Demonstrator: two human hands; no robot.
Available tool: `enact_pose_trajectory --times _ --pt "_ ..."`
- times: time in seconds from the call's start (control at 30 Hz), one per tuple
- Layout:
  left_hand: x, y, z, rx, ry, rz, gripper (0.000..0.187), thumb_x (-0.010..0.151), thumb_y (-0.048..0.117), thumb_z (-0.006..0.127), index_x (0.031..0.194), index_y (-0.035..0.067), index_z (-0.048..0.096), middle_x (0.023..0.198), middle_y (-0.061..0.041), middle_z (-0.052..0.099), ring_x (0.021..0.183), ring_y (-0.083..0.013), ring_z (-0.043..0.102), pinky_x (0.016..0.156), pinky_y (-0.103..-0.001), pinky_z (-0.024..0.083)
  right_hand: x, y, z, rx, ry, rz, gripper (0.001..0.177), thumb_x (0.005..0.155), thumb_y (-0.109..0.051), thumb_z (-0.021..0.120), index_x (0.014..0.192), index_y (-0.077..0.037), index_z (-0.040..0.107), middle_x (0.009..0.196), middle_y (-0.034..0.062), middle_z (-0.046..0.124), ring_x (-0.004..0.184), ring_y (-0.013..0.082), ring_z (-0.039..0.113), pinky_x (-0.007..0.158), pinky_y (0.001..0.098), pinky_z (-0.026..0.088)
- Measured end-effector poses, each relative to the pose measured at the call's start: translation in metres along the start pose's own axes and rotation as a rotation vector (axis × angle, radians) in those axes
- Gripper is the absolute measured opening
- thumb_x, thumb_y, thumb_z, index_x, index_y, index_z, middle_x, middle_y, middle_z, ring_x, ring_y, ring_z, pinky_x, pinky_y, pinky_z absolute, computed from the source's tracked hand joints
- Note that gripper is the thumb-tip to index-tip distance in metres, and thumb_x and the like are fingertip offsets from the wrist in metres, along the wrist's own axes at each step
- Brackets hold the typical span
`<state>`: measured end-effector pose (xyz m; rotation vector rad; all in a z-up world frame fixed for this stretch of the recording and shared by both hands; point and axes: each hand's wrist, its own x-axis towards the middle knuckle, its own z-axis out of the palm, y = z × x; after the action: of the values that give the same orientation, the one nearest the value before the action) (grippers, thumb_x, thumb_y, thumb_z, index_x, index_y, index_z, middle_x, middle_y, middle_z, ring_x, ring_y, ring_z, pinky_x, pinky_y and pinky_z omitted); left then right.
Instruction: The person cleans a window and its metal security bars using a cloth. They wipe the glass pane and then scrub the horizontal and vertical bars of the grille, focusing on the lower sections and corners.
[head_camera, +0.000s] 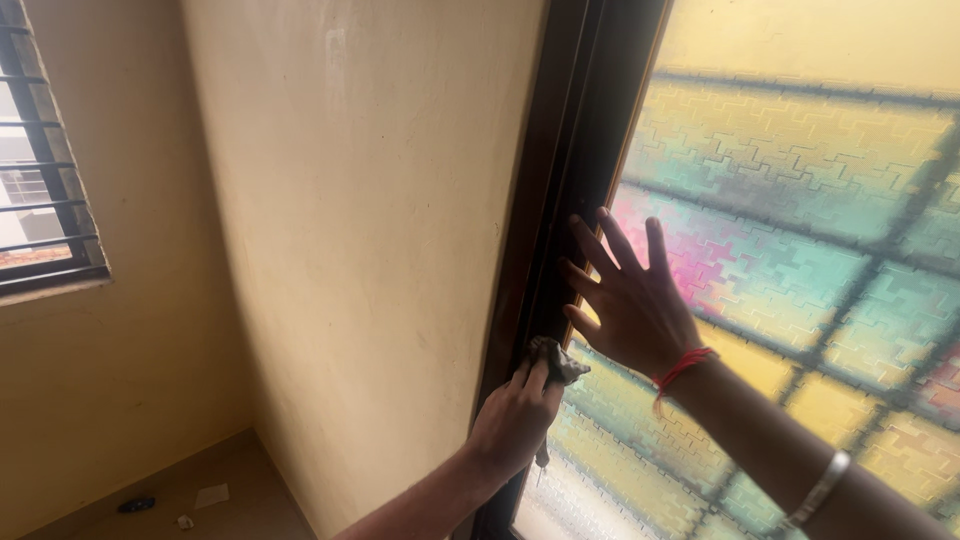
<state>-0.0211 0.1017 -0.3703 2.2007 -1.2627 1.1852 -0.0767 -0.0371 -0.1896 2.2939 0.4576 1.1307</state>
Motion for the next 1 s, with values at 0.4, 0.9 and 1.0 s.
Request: enact_pose_trajectory --times 0.4,0.9,1.0 --pt "-0.019 0.004 0.003 -0.414 0.291 -0.165 0.029 0.086 -0.006 0.072 0.115 -0.003 0.069 0.12 -0.018 0.073 0.103 -0.0295 0.075 0.083 -0.032 0.065 0.006 -0.013 0.027 -0.098 0.081 0.153 0.045 0.09 -0.047 0.064 0.119 -0.013 0.072 0.162 0.0152 0.038 0.155 0.0337 0.023 0.122 0.0605 0.019" --pt "-0.027 -0.049 -0.006 -0.535 0.332 -0.366 0.036 0.078 0.004 0.074 0.114 0.007 0.073 0.132 -0.015 0.07 0.088 -0.0275 0.079 0.069 -0.033 0.065 0.013 -0.01 0.032 -0.011 0.11 0.173 0.027 0.09 -0.036 0.073 0.102 -0.012 0.072 0.157 0.0177 0.043 0.154 0.0376 0.03 0.123 0.0638 0.024" --pt "-0.03 -0.071 -0.005 -0.561 0.348 -0.379 0.036 0.08 0.004 0.073 0.116 0.007 0.072 0.13 -0.015 0.069 0.097 -0.0293 0.077 0.076 -0.035 0.064 0.013 -0.013 0.028 -0.011 0.12 0.179 0.024 0.09 -0.034 0.073 0.103 -0.013 0.071 0.157 0.0174 0.044 0.153 0.0387 0.033 0.123 0.0649 0.025"
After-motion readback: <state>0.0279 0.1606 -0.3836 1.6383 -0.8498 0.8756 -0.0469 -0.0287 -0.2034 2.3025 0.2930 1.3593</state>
